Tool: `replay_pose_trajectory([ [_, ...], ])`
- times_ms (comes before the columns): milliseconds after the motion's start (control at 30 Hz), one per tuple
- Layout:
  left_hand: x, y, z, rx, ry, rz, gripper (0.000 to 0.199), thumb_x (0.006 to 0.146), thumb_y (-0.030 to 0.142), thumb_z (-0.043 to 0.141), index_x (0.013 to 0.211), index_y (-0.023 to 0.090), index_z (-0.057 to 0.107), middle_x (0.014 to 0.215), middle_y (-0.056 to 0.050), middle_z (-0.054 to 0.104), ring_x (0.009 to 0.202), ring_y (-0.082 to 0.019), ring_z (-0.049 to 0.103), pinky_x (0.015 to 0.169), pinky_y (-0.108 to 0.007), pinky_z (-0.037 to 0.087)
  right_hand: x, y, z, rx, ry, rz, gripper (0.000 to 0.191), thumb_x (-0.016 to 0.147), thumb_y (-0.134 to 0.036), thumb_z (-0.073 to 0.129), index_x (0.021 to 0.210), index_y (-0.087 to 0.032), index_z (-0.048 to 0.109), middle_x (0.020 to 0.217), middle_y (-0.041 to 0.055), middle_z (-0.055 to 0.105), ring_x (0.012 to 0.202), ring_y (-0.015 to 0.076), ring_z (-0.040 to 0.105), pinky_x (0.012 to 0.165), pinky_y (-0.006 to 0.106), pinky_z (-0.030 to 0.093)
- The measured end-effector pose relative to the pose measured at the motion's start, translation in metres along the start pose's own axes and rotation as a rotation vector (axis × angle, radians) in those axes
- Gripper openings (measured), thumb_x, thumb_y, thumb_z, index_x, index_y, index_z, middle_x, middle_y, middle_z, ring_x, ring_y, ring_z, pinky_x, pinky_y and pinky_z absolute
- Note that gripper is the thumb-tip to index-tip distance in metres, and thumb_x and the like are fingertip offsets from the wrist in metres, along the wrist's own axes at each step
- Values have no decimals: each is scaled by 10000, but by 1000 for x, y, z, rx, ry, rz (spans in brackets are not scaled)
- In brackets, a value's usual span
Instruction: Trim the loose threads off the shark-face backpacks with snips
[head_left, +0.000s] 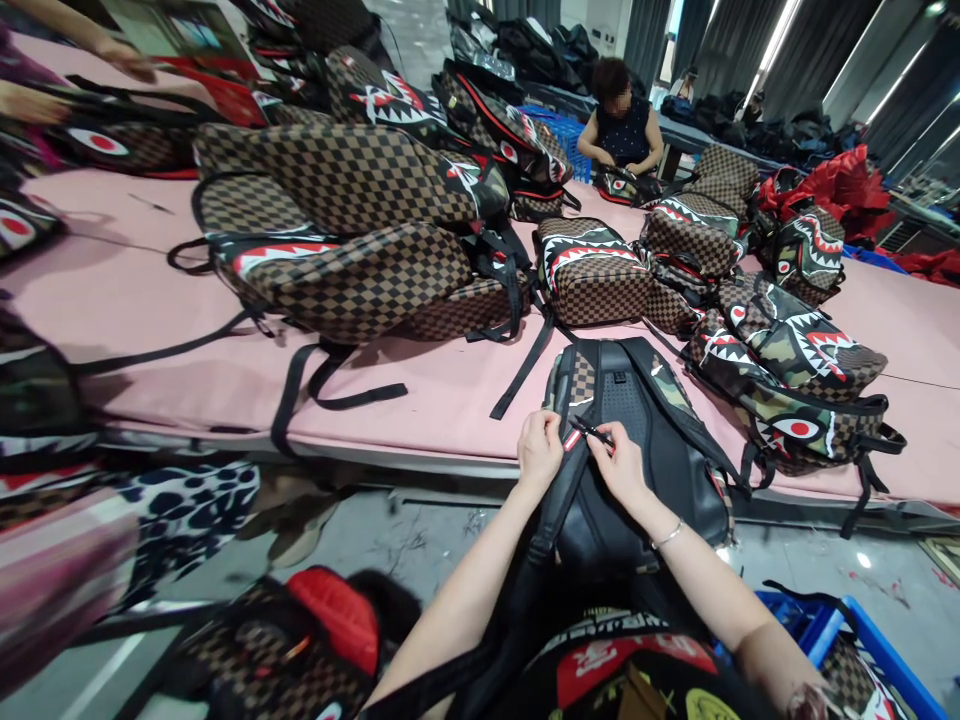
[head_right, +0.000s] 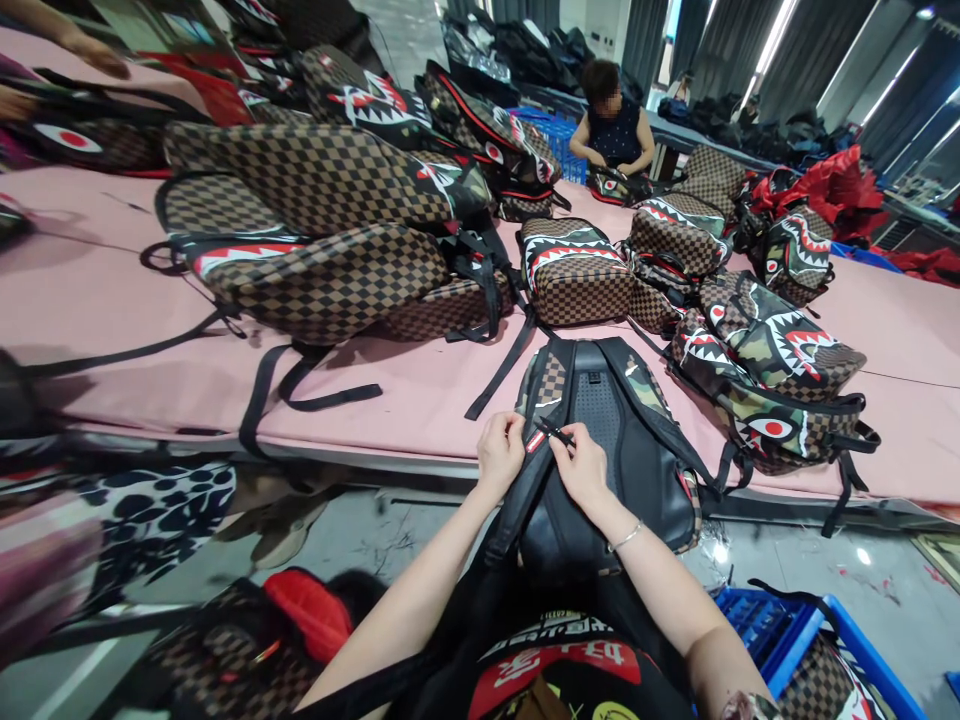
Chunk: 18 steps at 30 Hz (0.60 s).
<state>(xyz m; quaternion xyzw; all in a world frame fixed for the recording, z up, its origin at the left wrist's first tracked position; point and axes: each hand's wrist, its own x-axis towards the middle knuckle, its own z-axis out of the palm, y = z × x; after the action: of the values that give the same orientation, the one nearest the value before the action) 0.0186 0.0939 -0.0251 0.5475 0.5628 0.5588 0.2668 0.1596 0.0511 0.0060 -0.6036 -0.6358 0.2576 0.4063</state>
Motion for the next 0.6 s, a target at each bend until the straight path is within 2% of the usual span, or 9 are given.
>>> replay_pose_trajectory([
  [167, 1, 2, 2, -35, 8, -21, 77, 766, 200, 462, 707, 218, 508, 755, -47, 536, 800, -218, 505, 813, -337, 379, 15, 4, -3, -216, -71, -199, 253, 863, -388, 454, 927, -188, 596, 804, 45, 646, 678, 157, 576, 628, 247, 405],
  [400, -1, 5, 4, -210, 54, -184, 68, 728, 202, 524, 660, 209, 533, 718, -27, 535, 788, -190, 528, 832, -319, 401, 23, 8, 2, -262, -75, -237, 238, 879, -366, 439, 922, -193, 596, 868, 61, 663, 759, 172, 606, 669, 254, 427],
  [500, -2, 3, 3, -338, 125, -339, 51, 733, 249, 525, 711, 204, 516, 635, 11, 503, 625, -152, 545, 695, -299, 461, 22, 9, 4, -135, -34, -192, 214, 865, -363, 455, 878, -201, 594, 841, 46, 656, 741, 161, 608, 673, 251, 445],
  [600, -3, 1, 1, -512, 191, -524, 127, 748, 323, 487, 730, 202, 453, 590, 37, 470, 501, -137, 554, 537, -283, 475, 20, 10, 4, 35, 50, -99, 210, 835, -382, 488, 863, -195, 581, 815, 31, 641, 739, 161, 607, 679, 262, 465],
])
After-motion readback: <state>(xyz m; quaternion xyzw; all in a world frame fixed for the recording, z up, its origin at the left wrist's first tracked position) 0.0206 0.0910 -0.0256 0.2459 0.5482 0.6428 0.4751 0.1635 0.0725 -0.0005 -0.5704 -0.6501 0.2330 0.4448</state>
